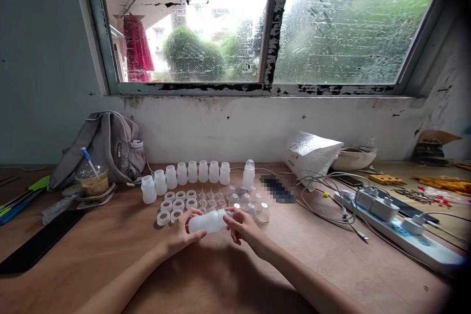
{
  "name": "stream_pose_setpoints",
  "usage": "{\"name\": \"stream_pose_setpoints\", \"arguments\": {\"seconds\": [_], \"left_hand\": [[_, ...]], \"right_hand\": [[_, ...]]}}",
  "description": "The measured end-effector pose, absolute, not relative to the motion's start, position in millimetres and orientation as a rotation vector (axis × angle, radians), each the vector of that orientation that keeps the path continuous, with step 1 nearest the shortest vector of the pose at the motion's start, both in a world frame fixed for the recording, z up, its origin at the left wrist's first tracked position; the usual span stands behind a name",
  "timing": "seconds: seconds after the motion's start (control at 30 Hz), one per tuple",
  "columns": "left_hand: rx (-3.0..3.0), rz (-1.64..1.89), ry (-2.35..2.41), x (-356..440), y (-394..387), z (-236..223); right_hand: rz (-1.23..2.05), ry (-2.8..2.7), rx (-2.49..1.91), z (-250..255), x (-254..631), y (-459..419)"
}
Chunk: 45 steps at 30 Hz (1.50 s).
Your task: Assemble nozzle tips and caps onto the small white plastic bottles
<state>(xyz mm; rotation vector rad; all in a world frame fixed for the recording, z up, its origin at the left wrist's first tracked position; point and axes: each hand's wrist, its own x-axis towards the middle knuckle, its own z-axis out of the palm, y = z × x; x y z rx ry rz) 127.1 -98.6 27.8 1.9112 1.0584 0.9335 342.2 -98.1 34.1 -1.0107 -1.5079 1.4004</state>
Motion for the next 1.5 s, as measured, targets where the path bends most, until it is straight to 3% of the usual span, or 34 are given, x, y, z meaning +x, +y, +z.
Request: {"name": "stream_pose_setpoints", "arguments": {"seconds": [0.23, 0.47, 1.07, 1.33, 1.5], "left_hand": [[2.472, 1.091, 1.211, 132.9, -108.9, 25.0], [2.721, 1.015, 1.206, 130.5, -104.5, 20.5], [2.354, 0.959, 1.189, 135.7, -110.9, 34.9], [1.535, 0.867, 1.026, 138.9, -100.8, 27.2], [1.440, 0.913, 0.973, 133.3, -94.3, 30.2]], "right_hand": [[1.707, -1.255, -0.987, 29.1, 338.8, -100.9], [1.671, -1.253, -0.942, 34.6, 339.1, -109.0], [1.708, -1.267, -0.879, 29.4, 339.7, -112.3], [1.139, -1.835, -0.814, 46.1, 347.1, -110.9], [0.971, -1.858, -0.882, 42.8, 351.0, -104.0]]}}
